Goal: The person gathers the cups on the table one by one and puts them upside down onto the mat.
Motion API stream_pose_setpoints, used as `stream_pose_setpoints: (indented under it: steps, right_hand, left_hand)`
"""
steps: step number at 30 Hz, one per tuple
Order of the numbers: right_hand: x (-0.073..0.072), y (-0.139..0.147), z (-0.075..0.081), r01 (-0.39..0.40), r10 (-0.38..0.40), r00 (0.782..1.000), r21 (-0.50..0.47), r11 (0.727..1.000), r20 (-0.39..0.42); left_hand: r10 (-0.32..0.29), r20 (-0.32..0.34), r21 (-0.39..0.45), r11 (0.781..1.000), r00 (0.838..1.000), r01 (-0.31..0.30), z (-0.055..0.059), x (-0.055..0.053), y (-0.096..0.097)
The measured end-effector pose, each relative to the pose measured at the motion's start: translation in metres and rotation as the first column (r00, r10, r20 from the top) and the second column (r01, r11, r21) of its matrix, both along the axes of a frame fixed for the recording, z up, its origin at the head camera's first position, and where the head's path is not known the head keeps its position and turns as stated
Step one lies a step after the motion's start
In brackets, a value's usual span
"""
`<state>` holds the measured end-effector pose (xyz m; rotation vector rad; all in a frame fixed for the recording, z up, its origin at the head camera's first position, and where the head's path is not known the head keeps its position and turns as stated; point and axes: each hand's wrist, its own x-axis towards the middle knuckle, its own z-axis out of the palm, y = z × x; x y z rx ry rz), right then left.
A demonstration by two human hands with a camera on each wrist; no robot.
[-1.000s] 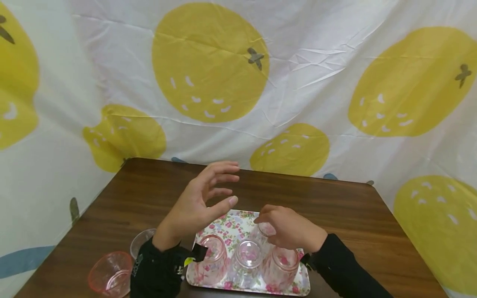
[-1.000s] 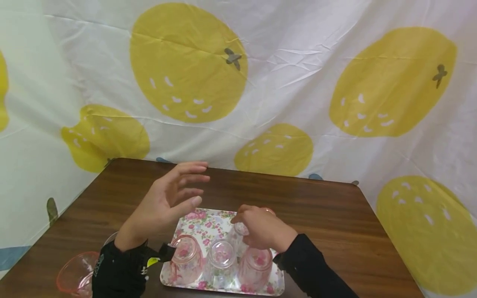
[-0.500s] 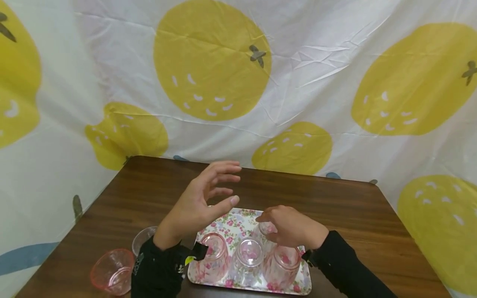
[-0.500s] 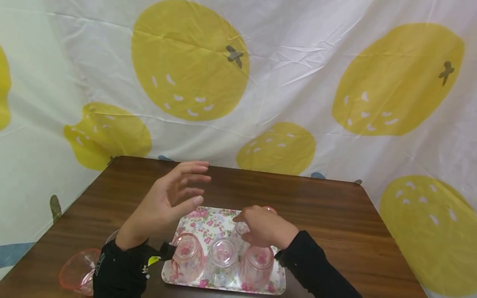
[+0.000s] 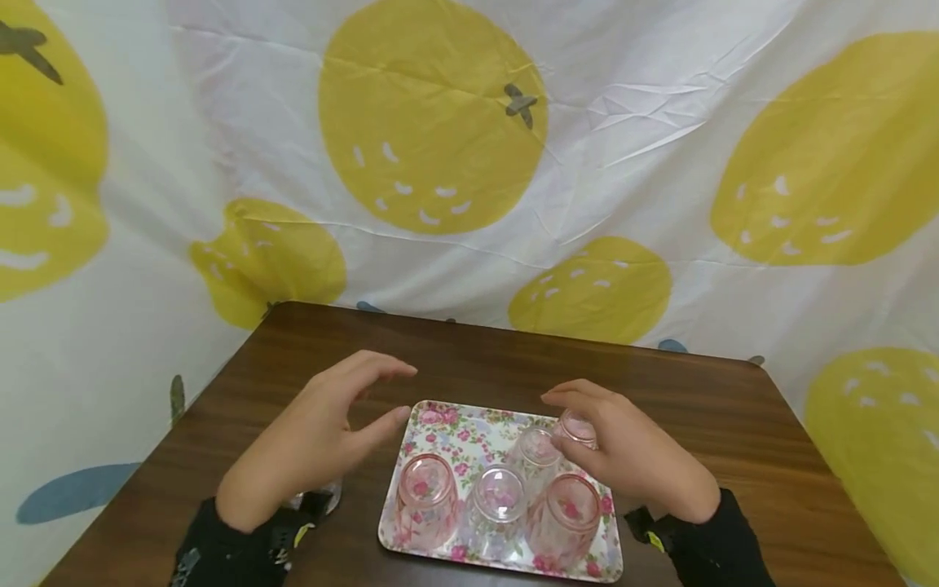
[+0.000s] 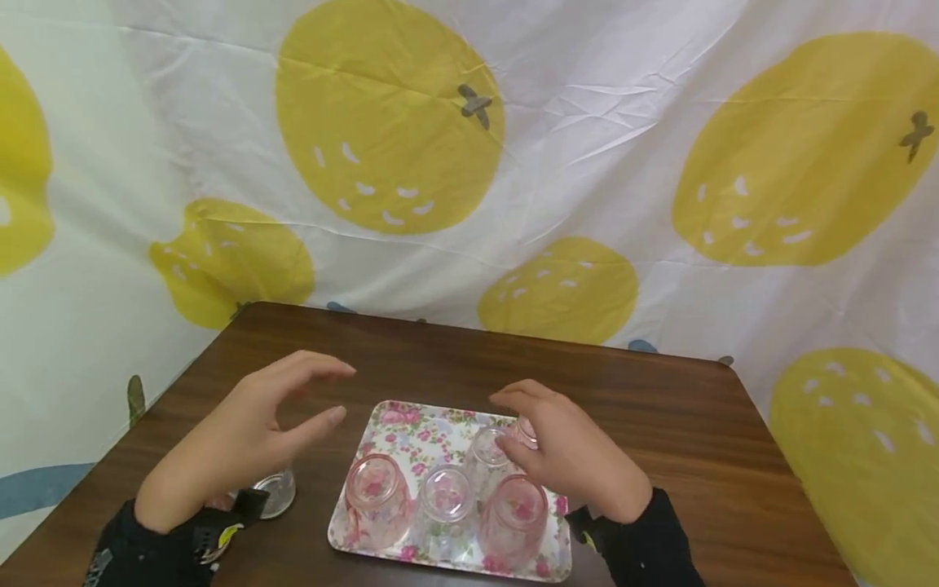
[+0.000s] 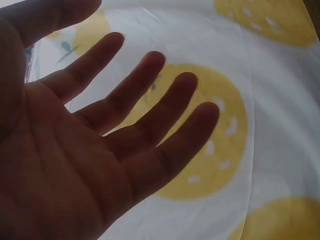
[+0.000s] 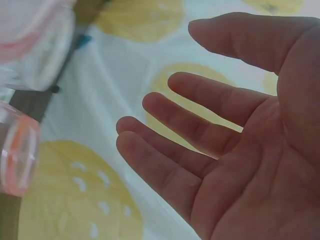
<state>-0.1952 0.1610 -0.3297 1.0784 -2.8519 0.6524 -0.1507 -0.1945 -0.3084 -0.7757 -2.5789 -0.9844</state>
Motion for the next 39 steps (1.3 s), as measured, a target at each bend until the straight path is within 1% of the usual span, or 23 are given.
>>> stream_pose_setpoints:
  steps: [2,5,6,8,9,10,11,13,15,16,17,20,27,29,35,38,39]
  right_hand:
    - [0.004,0.007,0.004,0.016,-0.017,1.0,-0.036,0.999,-0.026]
    - [0.008,0.016,0.008,0.036,-0.04,0.998,-0.076,0.996,-0.057]
    - [0.01,0.018,0.009,0.043,-0.049,0.996,-0.083,0.996,-0.074]
    - [0.011,0.023,0.011,0.06,-0.069,0.993,-0.091,0.994,-0.091]
    - [0.012,0.025,0.012,0.067,-0.077,0.992,-0.095,0.993,-0.095]
    - [0.013,0.027,0.012,0.073,-0.083,0.992,-0.102,0.992,-0.099]
    - [0.013,0.03,0.013,0.078,-0.089,0.99,-0.107,0.991,-0.106]
    - [0.015,0.034,0.015,0.086,-0.1,0.988,-0.12,0.989,-0.119]
    - [0.015,0.038,0.016,0.087,-0.104,0.985,-0.13,0.988,-0.138]
    - [0.015,0.039,0.016,0.086,-0.105,0.984,-0.134,0.987,-0.143]
    - [0.015,0.04,0.016,0.087,-0.107,0.983,-0.134,0.987,-0.148]
    - [0.015,0.043,0.015,0.089,-0.108,0.983,-0.129,0.988,-0.149]
    - [0.014,0.045,0.013,0.094,-0.113,0.985,-0.139,0.986,-0.131]
    - [0.014,0.046,0.013,0.094,-0.112,0.985,-0.144,0.985,-0.128]
    - [0.014,0.047,0.013,0.09,-0.108,0.987,-0.148,0.985,-0.116]
    - [0.014,0.047,0.013,0.09,-0.106,0.989,-0.147,0.985,-0.104]
    - [0.014,0.047,0.013,0.091,-0.106,0.989,-0.148,0.985,-0.102]
  left_hand:
    - [0.055,0.016,-0.068,0.996,0.998,-0.054,-0.001,0.005,-0.014]
    - [0.14,0.048,-0.17,0.977,0.989,-0.13,-0.003,0.011,-0.03]
    - [0.164,0.072,-0.208,0.967,0.984,-0.146,-0.004,0.011,-0.035]
    - [0.21,0.143,-0.291,0.943,0.967,-0.162,-0.008,0.012,-0.042]
    - [0.231,0.186,-0.332,0.93,0.955,-0.16,-0.011,0.011,-0.045]
    - [0.248,0.237,-0.364,0.919,0.939,-0.151,-0.014,0.01,-0.047]
    - [0.265,0.288,-0.39,0.91,0.92,-0.14,-0.018,0.008,-0.049]
    - [0.303,0.368,-0.431,0.893,0.879,-0.128,-0.025,0.005,-0.051]
    - [0.336,0.419,-0.454,0.882,0.844,-0.126,-0.032,0.001,-0.053]
    - [0.35,0.436,-0.461,0.878,0.829,-0.128,-0.034,0.0,-0.053]
    - [0.36,0.443,-0.469,0.873,0.821,-0.13,-0.036,-0.002,-0.054]
    - [0.368,0.452,-0.487,0.865,0.813,-0.121,-0.041,-0.006,-0.053]
    - [0.366,0.458,-0.502,0.858,0.81,-0.104,-0.047,-0.011,-0.051]
    - [0.365,0.458,-0.505,0.857,0.811,-0.101,-0.048,-0.011,-0.051]
    - [0.37,0.465,-0.508,0.856,0.804,-0.1,-0.046,-0.01,-0.051]
    - [0.371,0.454,-0.502,0.858,0.81,-0.112,-0.043,-0.008,-0.052]
    - [0.371,0.44,-0.499,0.858,0.818,-0.121,-0.042,-0.007,-0.052]
